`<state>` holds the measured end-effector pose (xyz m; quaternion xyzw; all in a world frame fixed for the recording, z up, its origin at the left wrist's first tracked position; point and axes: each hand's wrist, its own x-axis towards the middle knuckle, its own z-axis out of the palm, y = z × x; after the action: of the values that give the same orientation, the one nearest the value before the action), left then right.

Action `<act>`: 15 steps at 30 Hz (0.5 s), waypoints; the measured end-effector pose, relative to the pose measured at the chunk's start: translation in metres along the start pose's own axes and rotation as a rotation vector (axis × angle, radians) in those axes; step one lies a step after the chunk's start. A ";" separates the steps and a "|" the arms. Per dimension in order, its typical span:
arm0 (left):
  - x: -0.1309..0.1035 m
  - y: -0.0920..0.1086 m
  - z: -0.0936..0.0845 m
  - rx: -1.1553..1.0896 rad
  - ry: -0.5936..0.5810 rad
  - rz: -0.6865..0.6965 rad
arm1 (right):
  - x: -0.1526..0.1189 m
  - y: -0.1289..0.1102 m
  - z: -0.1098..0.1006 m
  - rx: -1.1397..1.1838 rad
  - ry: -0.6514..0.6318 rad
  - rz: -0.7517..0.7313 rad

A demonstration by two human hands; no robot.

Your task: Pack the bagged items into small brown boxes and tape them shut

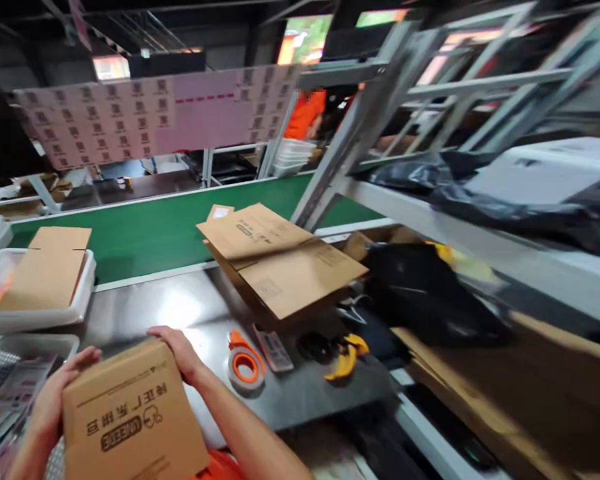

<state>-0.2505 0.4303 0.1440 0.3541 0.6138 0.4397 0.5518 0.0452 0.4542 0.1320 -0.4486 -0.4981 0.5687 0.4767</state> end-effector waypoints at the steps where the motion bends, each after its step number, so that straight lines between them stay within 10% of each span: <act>1: 0.000 0.007 -0.003 0.065 -0.046 0.001 | -0.003 -0.006 -0.002 -0.052 -0.023 -0.071; 5: 0.013 0.021 -0.001 0.317 -0.169 0.277 | -0.006 -0.006 -0.018 -0.198 0.007 -0.369; 9: 0.031 -0.009 0.009 0.332 -0.221 0.601 | -0.013 0.032 -0.039 -0.385 0.008 -0.617; 15: 0.028 -0.024 0.020 0.166 -0.239 0.535 | -0.027 0.047 -0.037 -0.345 0.076 -0.532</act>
<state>-0.2331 0.4502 0.1109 0.5961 0.4635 0.4730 0.4539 0.0812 0.4307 0.0827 -0.3976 -0.6689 0.3141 0.5439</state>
